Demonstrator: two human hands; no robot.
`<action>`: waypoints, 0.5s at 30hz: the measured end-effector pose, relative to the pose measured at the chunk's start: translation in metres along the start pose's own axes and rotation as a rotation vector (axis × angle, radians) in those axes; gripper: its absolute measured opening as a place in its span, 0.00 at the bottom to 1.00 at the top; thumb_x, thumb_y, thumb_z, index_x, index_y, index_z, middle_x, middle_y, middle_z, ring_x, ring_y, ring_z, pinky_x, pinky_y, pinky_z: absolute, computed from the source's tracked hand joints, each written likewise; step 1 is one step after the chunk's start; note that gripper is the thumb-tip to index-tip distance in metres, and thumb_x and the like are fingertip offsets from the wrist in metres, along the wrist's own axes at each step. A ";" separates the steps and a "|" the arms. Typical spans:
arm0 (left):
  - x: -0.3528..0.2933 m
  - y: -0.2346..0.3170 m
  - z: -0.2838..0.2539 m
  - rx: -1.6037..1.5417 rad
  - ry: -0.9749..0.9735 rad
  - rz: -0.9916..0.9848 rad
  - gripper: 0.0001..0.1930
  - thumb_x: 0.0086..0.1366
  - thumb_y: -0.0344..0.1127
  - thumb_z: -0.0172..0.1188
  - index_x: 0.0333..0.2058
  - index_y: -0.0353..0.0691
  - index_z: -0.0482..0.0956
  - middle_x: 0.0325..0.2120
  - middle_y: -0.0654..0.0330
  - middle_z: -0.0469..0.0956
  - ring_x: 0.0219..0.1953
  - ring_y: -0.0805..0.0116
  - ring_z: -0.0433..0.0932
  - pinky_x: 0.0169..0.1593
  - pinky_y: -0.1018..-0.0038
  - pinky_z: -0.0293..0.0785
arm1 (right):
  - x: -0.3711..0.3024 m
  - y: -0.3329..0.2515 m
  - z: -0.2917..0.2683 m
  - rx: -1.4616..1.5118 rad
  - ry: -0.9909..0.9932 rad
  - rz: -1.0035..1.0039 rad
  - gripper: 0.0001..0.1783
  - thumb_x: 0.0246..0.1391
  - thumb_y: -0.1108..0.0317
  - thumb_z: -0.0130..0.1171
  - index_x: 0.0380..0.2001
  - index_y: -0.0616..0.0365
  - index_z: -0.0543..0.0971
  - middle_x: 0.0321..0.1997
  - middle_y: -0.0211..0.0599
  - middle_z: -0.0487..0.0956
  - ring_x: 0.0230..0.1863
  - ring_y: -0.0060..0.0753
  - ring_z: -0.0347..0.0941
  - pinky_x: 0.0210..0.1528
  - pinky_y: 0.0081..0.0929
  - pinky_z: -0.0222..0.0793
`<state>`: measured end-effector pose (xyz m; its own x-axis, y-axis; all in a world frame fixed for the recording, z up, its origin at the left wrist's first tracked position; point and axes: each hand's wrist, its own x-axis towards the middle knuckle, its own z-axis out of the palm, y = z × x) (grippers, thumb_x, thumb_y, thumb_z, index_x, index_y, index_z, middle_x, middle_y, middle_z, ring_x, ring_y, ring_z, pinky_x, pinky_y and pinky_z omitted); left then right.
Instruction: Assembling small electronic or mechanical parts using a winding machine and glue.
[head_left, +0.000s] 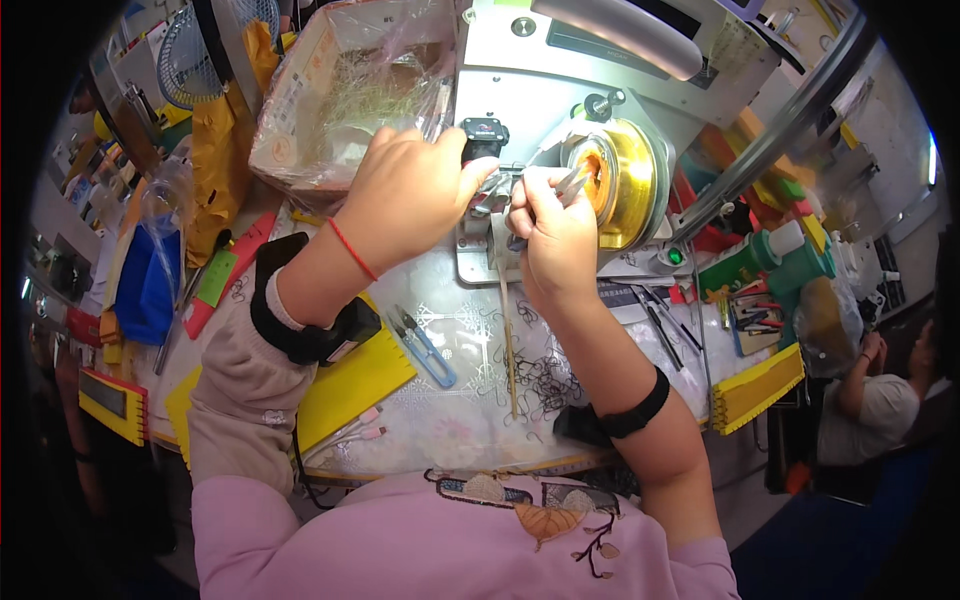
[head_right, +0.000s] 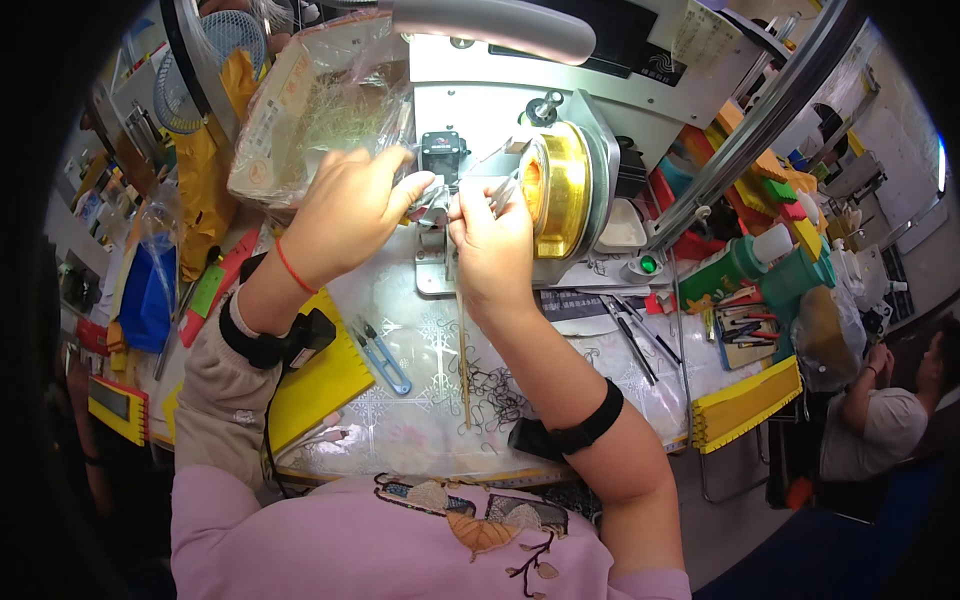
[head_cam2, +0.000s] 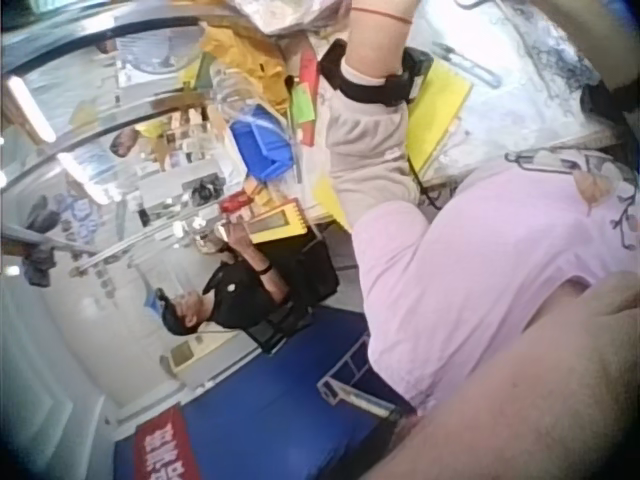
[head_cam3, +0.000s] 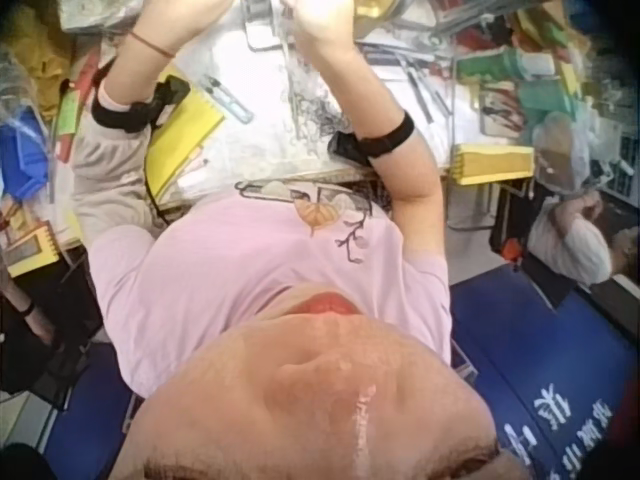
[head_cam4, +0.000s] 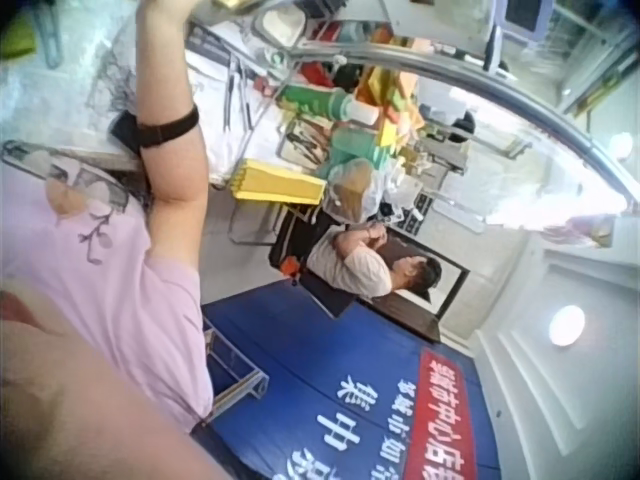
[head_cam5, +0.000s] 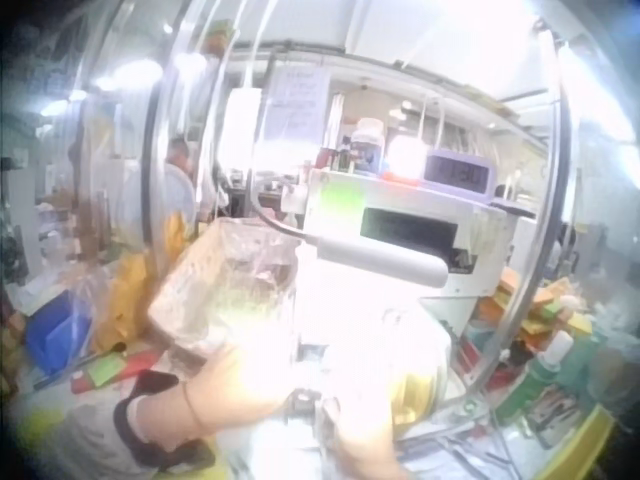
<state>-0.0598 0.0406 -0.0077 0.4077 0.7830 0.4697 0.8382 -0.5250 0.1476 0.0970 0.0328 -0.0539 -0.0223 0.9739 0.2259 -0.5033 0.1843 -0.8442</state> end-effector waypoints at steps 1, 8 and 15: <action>-0.001 0.002 0.004 0.094 0.193 0.045 0.10 0.63 0.38 0.57 0.38 0.37 0.77 0.32 0.54 0.79 0.41 0.55 0.74 0.49 0.64 0.64 | -0.003 0.001 0.006 0.076 0.047 -0.022 0.06 0.63 0.70 0.52 0.30 0.56 0.70 0.25 0.28 0.69 0.20 0.16 0.56 0.24 0.15 0.53; 0.003 0.016 0.021 -0.256 0.443 0.191 0.10 0.54 0.30 0.61 0.36 0.41 0.77 0.35 0.58 0.74 0.44 0.56 0.69 0.52 0.64 0.60 | -0.006 0.003 0.005 0.145 0.048 -0.048 0.10 0.64 0.72 0.51 0.26 0.54 0.69 0.22 0.23 0.66 0.21 0.14 0.56 0.22 0.15 0.51; 0.006 0.008 0.026 -0.326 0.373 0.133 0.08 0.54 0.30 0.63 0.34 0.39 0.77 0.34 0.58 0.75 0.41 0.57 0.71 0.49 0.66 0.63 | -0.003 0.001 -0.004 0.163 -0.059 -0.012 0.09 0.64 0.70 0.51 0.27 0.58 0.72 0.24 0.27 0.69 0.20 0.17 0.55 0.27 0.18 0.55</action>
<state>-0.0412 0.0498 -0.0268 0.2963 0.5613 0.7727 0.6068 -0.7354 0.3016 0.0998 0.0307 -0.0574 -0.0632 0.9614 0.2678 -0.6375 0.1676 -0.7520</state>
